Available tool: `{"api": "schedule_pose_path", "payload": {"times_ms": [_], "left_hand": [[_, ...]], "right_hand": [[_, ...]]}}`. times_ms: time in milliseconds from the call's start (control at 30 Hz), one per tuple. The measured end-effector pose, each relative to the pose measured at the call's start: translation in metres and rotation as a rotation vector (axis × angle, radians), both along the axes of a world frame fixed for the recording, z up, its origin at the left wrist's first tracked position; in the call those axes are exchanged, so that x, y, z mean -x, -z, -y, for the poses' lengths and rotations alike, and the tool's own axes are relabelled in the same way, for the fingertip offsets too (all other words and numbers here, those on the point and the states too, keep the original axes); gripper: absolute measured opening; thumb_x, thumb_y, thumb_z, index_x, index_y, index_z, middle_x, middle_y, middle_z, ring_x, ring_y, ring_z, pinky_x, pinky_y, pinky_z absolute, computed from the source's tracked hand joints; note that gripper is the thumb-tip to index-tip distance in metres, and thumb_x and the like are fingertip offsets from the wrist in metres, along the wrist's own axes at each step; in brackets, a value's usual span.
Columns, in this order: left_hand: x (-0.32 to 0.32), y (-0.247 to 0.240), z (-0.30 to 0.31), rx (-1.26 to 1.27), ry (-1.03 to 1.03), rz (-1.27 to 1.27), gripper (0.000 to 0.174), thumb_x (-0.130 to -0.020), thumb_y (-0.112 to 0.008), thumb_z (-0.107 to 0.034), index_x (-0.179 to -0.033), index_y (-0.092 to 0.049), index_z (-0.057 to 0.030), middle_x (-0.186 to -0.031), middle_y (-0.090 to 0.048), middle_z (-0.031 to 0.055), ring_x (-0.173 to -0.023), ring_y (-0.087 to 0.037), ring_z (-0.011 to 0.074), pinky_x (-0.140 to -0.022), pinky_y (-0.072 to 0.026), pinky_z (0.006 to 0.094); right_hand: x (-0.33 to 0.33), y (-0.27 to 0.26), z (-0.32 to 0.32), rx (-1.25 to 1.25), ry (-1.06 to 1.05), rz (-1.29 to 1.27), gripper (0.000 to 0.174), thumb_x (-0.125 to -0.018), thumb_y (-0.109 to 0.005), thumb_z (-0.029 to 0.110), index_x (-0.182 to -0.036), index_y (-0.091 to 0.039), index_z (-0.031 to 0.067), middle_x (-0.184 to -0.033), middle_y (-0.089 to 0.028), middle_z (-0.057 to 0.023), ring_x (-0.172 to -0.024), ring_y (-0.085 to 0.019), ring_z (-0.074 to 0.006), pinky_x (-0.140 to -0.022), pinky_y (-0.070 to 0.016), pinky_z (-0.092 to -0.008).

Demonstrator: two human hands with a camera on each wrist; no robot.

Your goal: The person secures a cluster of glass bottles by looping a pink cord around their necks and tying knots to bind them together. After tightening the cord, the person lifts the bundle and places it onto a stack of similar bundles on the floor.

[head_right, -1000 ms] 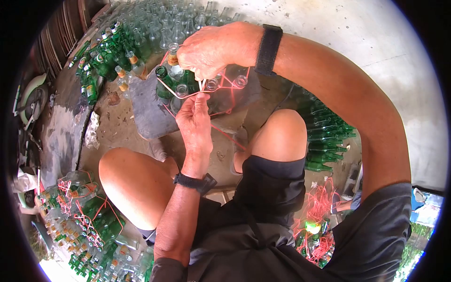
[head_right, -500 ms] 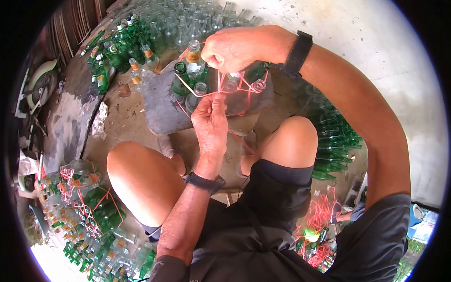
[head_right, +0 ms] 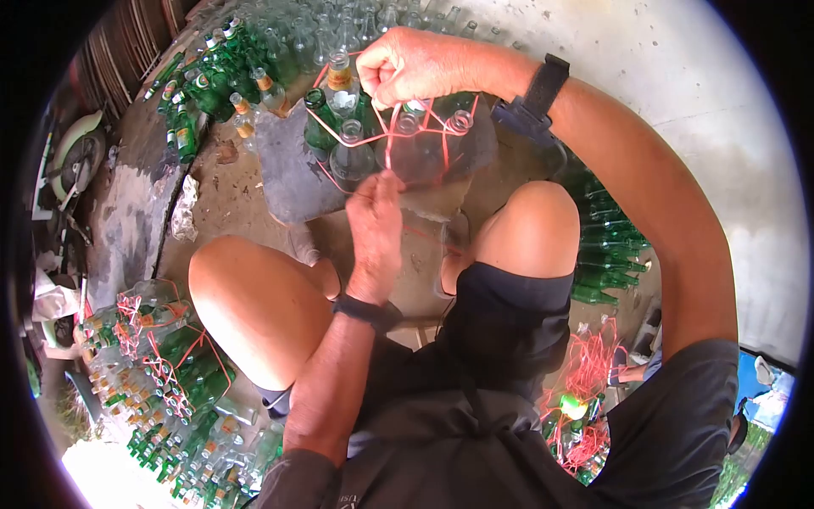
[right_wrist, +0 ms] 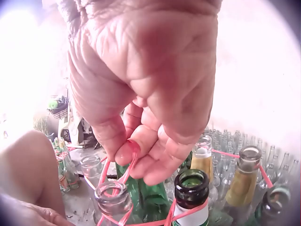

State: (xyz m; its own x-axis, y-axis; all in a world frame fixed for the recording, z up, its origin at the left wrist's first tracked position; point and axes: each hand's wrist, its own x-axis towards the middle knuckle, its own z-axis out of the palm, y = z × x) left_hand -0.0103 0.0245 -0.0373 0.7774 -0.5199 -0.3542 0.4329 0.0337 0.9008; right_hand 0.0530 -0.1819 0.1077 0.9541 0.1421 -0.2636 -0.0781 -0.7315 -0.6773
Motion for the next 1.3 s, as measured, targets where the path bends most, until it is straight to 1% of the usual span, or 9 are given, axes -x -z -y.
{"api": "schedule_pose_path", "payload": {"times_ms": [167, 200, 367, 533, 600, 667, 867, 933, 1300], "left_hand": [[-0.032, -0.021, 0.006, 0.027, -0.134, 0.121, 0.031, -0.106, -0.064, -0.024, -0.085, -0.070, -0.0033, -0.070, -0.049, -0.0089, -0.060, -0.035, 0.0038, -0.053, -0.0269, 0.0250], [-0.032, -0.027, 0.006, 0.108, -0.147, 0.059, 0.029, -0.106, -0.066, -0.024, -0.085, -0.071, -0.0038, -0.068, -0.048, -0.0091, -0.057, -0.034, 0.0031, -0.051, -0.0251, 0.0250], [-0.036, -0.047, 0.004, 0.067, -0.117, 0.133, 0.029, -0.106, -0.066, -0.024, -0.087, -0.072, -0.0029, -0.067, -0.049, -0.0088, -0.057, -0.035, 0.0024, -0.051, -0.0261, 0.0249], [-0.038, -0.050, 0.001, 0.043, -0.058, 0.133, 0.028, -0.106, -0.065, -0.023, -0.091, -0.073, -0.0005, -0.068, -0.051, -0.0072, -0.058, -0.038, 0.0023, -0.051, -0.0301, 0.0243], [-0.038, -0.043, 0.000, -0.039, -0.055, 0.352, 0.027, -0.106, -0.065, -0.021, -0.093, -0.072, 0.0017, -0.068, -0.051, -0.0069, -0.061, -0.040, 0.0021, -0.053, -0.0326, 0.0243], [-0.033, -0.040, 0.000, -0.021, -0.047, 0.376, 0.026, -0.106, -0.065, -0.020, -0.094, -0.072, 0.0027, -0.068, -0.051, -0.0069, -0.062, -0.041, 0.0021, -0.053, -0.0333, 0.0244], [-0.029, -0.037, 0.005, -0.034, -0.007, 0.387, 0.024, -0.105, -0.065, -0.019, -0.099, -0.072, 0.0043, -0.071, -0.052, -0.0066, -0.065, -0.041, 0.0025, -0.055, -0.0362, 0.0241], [-0.029, -0.038, 0.007, -0.029, -0.040, 0.400, 0.021, -0.102, -0.064, -0.015, -0.097, -0.070, 0.0043, -0.066, -0.059, 0.0108, -0.062, -0.051, 0.0164, -0.062, -0.0478, 0.0369], [-0.025, -0.030, 0.010, -0.060, -0.040, 0.340, 0.022, -0.104, -0.064, -0.016, -0.100, -0.071, 0.0047, -0.067, -0.060, 0.0083, -0.062, -0.052, 0.0138, -0.061, -0.0467, 0.0346]], "right_hand": [[0.004, -0.007, -0.005, -0.030, 0.023, -0.014, 0.015, -0.091, -0.072, 0.006, -0.083, -0.059, 0.0017, -0.069, -0.061, 0.0009, -0.064, -0.055, -0.0062, -0.060, -0.0443, -0.0277], [0.002, -0.007, -0.005, -0.008, 0.016, -0.012, 0.015, -0.090, -0.071, 0.005, -0.083, -0.059, 0.0018, -0.068, -0.059, 0.0015, -0.063, -0.053, -0.0061, -0.059, -0.0432, -0.0279], [-0.002, -0.004, -0.007, -0.010, 0.048, 0.024, 0.015, -0.087, -0.071, 0.004, -0.080, -0.058, 0.0019, -0.066, -0.054, 0.0029, -0.061, -0.048, -0.0060, -0.057, -0.0401, -0.0287], [-0.009, -0.006, -0.001, 0.063, -0.005, 0.030, 0.013, -0.086, -0.072, 0.003, -0.080, -0.060, 0.0012, -0.066, -0.055, 0.0022, -0.062, -0.050, -0.0070, -0.057, -0.0416, -0.0293], [-0.012, -0.007, -0.001, 0.075, -0.005, 0.035, 0.012, -0.085, -0.071, 0.003, -0.081, -0.061, 0.0011, -0.067, -0.055, 0.0020, -0.062, -0.051, -0.0070, -0.058, -0.0420, -0.0296], [-0.015, -0.014, 0.001, 0.076, -0.044, -0.017, 0.010, -0.084, -0.075, 0.004, -0.084, -0.066, 0.0035, -0.071, -0.061, 0.0009, -0.068, -0.056, -0.0099, -0.062, -0.0456, -0.0320], [-0.029, -0.012, 0.009, 0.092, -0.099, 0.017, 0.009, -0.084, -0.074, 0.002, -0.090, -0.067, 0.0037, -0.072, -0.062, 0.0008, -0.071, -0.058, -0.0102, -0.064, -0.0469, -0.0319], [-0.032, -0.012, 0.011, 0.103, -0.103, -0.004, 0.009, -0.084, -0.074, 0.001, -0.090, -0.068, 0.0036, -0.073, -0.063, 0.0005, -0.072, -0.059, -0.0102, -0.065, -0.0476, -0.0318], [-0.053, -0.008, 0.020, 0.101, -0.129, -0.034, 0.009, -0.083, -0.076, 0.005, -0.091, -0.075, 0.0009, -0.080, -0.072, -0.0036, -0.074, -0.068, -0.0131, -0.068, -0.0544, -0.0311]]}}
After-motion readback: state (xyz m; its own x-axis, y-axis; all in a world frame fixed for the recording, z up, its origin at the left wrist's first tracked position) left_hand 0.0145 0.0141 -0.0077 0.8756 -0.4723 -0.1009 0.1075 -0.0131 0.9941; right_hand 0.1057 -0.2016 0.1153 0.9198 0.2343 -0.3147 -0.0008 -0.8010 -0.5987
